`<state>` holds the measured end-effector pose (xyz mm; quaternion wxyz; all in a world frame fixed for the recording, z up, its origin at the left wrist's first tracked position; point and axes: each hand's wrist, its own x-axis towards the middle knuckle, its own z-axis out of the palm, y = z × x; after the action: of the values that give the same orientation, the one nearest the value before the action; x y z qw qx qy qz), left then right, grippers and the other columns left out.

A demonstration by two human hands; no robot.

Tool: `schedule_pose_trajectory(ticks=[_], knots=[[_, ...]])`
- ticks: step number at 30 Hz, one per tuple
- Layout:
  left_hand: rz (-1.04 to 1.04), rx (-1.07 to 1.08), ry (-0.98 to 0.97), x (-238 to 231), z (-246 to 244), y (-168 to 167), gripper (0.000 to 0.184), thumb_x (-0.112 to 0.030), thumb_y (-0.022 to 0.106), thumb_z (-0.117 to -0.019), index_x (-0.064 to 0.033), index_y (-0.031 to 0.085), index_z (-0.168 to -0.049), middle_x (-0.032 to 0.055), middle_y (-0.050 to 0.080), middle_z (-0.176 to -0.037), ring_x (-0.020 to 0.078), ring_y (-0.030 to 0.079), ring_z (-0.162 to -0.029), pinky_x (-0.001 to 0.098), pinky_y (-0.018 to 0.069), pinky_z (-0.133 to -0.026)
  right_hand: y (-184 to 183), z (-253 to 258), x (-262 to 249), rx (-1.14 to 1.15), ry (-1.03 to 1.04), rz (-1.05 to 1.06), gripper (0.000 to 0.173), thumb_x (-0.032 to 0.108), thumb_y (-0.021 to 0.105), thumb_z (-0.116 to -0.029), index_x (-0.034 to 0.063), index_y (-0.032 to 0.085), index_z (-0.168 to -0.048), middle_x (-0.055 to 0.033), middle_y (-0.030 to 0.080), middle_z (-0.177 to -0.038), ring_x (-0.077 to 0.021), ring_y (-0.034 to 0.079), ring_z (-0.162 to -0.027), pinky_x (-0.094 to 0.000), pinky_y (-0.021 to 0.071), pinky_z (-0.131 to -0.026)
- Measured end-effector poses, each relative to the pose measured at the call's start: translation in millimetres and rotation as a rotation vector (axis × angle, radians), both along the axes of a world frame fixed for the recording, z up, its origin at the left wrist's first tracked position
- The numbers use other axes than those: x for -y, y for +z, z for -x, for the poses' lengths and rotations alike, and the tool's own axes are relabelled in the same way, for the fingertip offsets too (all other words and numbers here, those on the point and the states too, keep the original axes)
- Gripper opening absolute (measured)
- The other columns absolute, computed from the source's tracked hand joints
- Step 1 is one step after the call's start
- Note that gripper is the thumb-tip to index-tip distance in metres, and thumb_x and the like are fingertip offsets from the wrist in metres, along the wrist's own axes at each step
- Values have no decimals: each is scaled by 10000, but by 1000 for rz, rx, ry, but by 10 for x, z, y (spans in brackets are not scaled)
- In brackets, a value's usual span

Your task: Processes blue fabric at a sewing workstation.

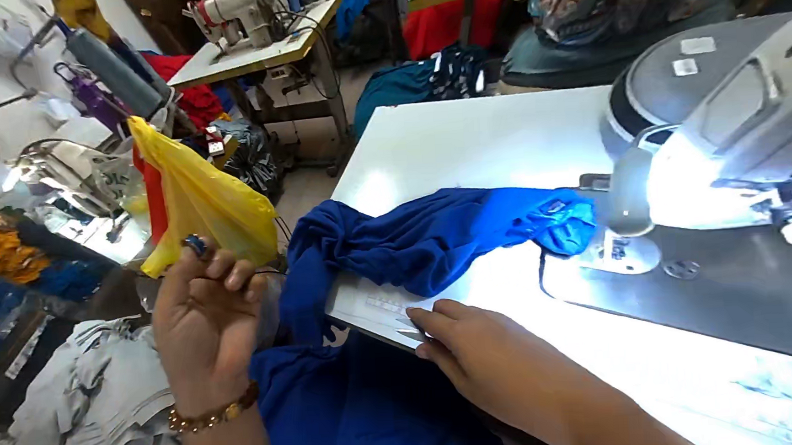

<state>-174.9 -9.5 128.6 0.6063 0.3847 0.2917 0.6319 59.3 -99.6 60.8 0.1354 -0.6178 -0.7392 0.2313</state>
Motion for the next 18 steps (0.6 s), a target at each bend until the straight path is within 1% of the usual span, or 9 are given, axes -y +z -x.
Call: schedule_pose_trajectory(ticks=[4,7,11,14,18], knots=[[20,64,-38,28,-14,-11,433,-320,246,-1102,-186,627,-945,-61,567,-718,57,581,-624,197,519,-603,92,185,-153,-14,39,-27,336,252,632,-1019,59,680,-1290,-113,683,-1088,-246,694,-924,-391,583,-817],[24,84,-47,46,-16,-12,439,-322,238,-1103,-174,624,-956,-54,568,-720,63,587,-628,204,523,-608,155,237,-227,3,60,46,328,244,618,-1030,61,671,-1297,-106,665,-1104,-227,680,-940,-369,570,-834],[28,96,-49,56,-3,-11,430,-316,246,-1102,-173,624,-955,-50,569,-725,64,584,-624,199,522,-604,141,263,-272,12,75,59,307,227,634,-1020,50,686,-1266,-107,670,-1094,-227,679,-948,-376,572,-836],[33,96,-32,53,2,-19,420,-299,258,-1099,-173,627,-946,-50,572,-719,66,586,-624,205,524,-604,159,281,-276,30,75,85,299,239,628,-1025,68,690,-1262,-93,668,-1083,-220,676,-950,-372,567,-836],[28,109,-42,49,34,-31,411,-300,260,-1102,-162,623,-966,-39,579,-741,75,592,-629,211,535,-608,155,262,-239,13,77,52,295,233,622,-1026,80,699,-1266,-82,674,-1060,-210,679,-910,-371,571,-807]])
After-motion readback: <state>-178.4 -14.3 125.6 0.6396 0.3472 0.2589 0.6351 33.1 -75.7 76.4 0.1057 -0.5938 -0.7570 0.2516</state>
